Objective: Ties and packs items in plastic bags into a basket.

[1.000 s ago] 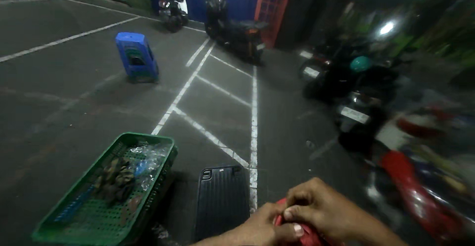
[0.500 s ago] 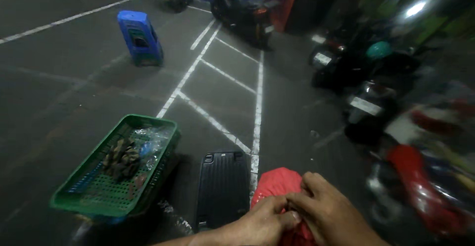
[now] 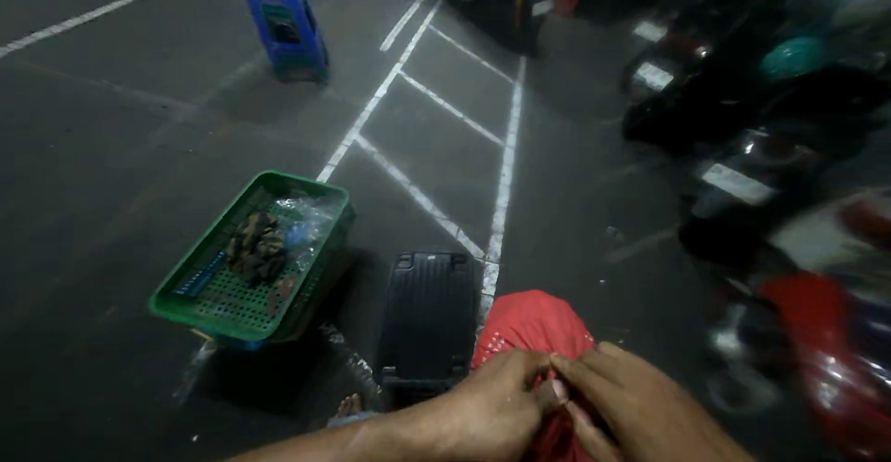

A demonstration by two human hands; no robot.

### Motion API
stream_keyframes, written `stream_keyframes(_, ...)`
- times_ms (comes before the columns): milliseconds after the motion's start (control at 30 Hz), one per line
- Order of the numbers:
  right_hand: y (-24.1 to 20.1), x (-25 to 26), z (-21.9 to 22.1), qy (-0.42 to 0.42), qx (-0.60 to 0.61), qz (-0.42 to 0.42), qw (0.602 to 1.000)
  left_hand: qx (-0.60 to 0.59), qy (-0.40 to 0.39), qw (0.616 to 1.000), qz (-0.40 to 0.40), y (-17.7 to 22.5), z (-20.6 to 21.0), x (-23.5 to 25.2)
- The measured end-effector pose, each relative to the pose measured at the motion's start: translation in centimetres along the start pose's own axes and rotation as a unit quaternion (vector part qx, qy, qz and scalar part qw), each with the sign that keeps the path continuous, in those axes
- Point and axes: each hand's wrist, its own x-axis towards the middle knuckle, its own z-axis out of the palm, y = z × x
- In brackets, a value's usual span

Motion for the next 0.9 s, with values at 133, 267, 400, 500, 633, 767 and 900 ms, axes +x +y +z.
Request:
stream_keyframes(133, 0.9, 1.2, 2.5, 0.012, 0.018, -0.016, 1.0, 0.098, 0.046, 0.994, -0.019, -0.3, -0.3, -1.1)
stream_keyframes(267, 2.4, 3.4, 5.4, 0.034, 0.151, -0.075, 0.985, 0.139, 0.051, 0.987, -0.055, -0.8, -1.0, -2.5)
stream_keyframes(400, 2.5, 5.5, 6.6, 0.025, 0.241, -0.112, 0.964, 0.145, 0.05, 0.987, -0.042, -1.6, -2.0, -4.1)
stream_keyframes(500, 0.9, 7.1, 7.0, 0.014, 0.302, -0.1, 0.948, 0.185, 0.097, 0.978, -0.022, -2.1, -2.5, -6.0)
stream_keyframes(633, -2.2, 9.1, 7.5, -0.023, 0.376, -0.097, 0.921, 0.309, 0.196, 0.929, 0.053, -4.1, -2.7, -9.0)
stream_keyframes(767, -6.6, 10.8, 6.7, -0.003, 0.269, -0.112, 0.957, 0.159, 0.225, 0.959, 0.071, -6.3, -4.6, -12.0)
stream_keyframes(900, -11.7, 12.6, 6.1, 0.055, 0.132, -0.147, 0.979, -0.064, 0.216, 0.969, 0.097, -8.6, -6.3, -15.8)
